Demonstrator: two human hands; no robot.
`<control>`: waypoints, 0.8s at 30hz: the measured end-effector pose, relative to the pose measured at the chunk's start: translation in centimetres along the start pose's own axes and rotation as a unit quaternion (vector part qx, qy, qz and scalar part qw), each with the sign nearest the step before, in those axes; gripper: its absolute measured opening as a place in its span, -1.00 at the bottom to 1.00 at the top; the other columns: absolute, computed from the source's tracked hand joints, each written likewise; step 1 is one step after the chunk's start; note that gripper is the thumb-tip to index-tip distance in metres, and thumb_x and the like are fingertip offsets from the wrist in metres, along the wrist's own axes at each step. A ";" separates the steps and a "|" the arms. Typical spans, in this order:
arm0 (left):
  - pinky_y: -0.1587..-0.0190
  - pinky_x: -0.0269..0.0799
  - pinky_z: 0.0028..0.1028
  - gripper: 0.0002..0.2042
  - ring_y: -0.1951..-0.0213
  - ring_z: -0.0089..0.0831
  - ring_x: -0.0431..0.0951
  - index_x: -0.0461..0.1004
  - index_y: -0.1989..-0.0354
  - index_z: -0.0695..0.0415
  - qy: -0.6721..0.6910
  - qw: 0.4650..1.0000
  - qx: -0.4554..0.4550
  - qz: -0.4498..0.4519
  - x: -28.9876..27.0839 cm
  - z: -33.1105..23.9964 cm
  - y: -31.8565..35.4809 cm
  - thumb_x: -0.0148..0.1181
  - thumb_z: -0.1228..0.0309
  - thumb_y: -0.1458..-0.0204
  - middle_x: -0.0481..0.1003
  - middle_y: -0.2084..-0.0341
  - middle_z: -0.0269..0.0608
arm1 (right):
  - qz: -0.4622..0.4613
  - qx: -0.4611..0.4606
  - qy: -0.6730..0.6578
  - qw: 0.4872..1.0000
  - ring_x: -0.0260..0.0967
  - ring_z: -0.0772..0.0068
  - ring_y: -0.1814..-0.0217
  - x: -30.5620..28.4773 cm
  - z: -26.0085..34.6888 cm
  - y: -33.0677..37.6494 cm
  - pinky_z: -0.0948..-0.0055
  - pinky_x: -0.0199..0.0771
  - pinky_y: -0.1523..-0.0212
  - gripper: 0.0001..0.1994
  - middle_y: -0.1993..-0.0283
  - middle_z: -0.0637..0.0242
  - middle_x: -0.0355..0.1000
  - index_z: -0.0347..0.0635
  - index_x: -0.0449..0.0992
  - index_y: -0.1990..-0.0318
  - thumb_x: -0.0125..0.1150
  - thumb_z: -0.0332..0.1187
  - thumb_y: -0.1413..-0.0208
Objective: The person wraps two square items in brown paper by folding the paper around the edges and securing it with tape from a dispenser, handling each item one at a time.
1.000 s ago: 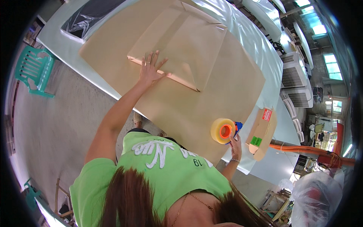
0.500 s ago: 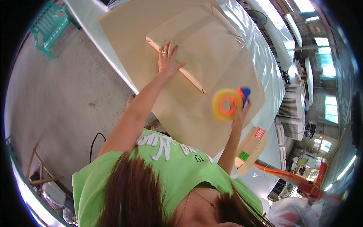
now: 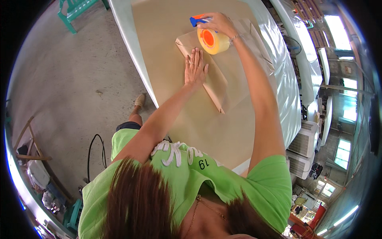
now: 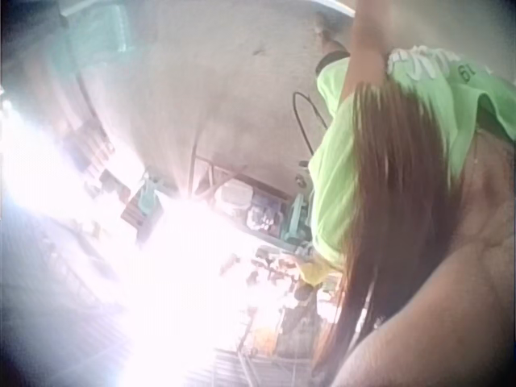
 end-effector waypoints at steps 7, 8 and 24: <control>-0.43 -0.28 -0.01 -0.34 -0.47 -0.20 -0.26 -0.22 -0.43 0.28 0.099 0.994 -0.044 -0.022 -0.4 -0.6 0.2 -0.28 0.10 -0.30 -0.25 -0.45 -0.04 | 0.260 0.061 0.045 0.963 0.44 0.41 0.27 3.6 -1.7 -4.5 0.42 0.38 0.20 -0.44 0.33 0.35 0.56 -0.10 0.66 0.21 0.33 0.20 0.18; -0.43 -0.30 0.01 -0.34 -0.47 -0.21 -0.27 -0.22 -0.43 0.27 0.079 0.996 -0.049 -0.007 -0.3 -0.5 0.3 -0.28 0.11 -0.30 -0.26 -0.45 -0.05 | 0.269 0.057 0.023 0.961 0.43 0.41 0.28 3.9 -1.8 -4.5 0.42 0.37 0.21 -0.48 0.33 0.36 0.55 -0.09 0.67 0.25 0.32 0.18 0.16; -0.42 -0.39 0.07 -0.37 -0.48 -0.27 -0.35 -0.25 -0.44 0.25 0.067 0.996 -0.051 0.017 -0.1 -0.7 0.1 -0.33 0.16 -0.30 -0.30 -0.46 -0.10 | 0.271 0.013 0.008 0.963 0.37 0.47 0.37 4.5 -2.8 -2.9 0.46 0.34 0.29 -0.68 0.40 0.40 0.53 -0.07 0.67 0.33 0.26 -0.04 0.09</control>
Point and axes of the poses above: each hand's wrist, its own y-axis away from the middle knuckle, its own x-axis out of the palm, z = x × y, the point moved 6 cm from there along -y, towards the middle knuckle
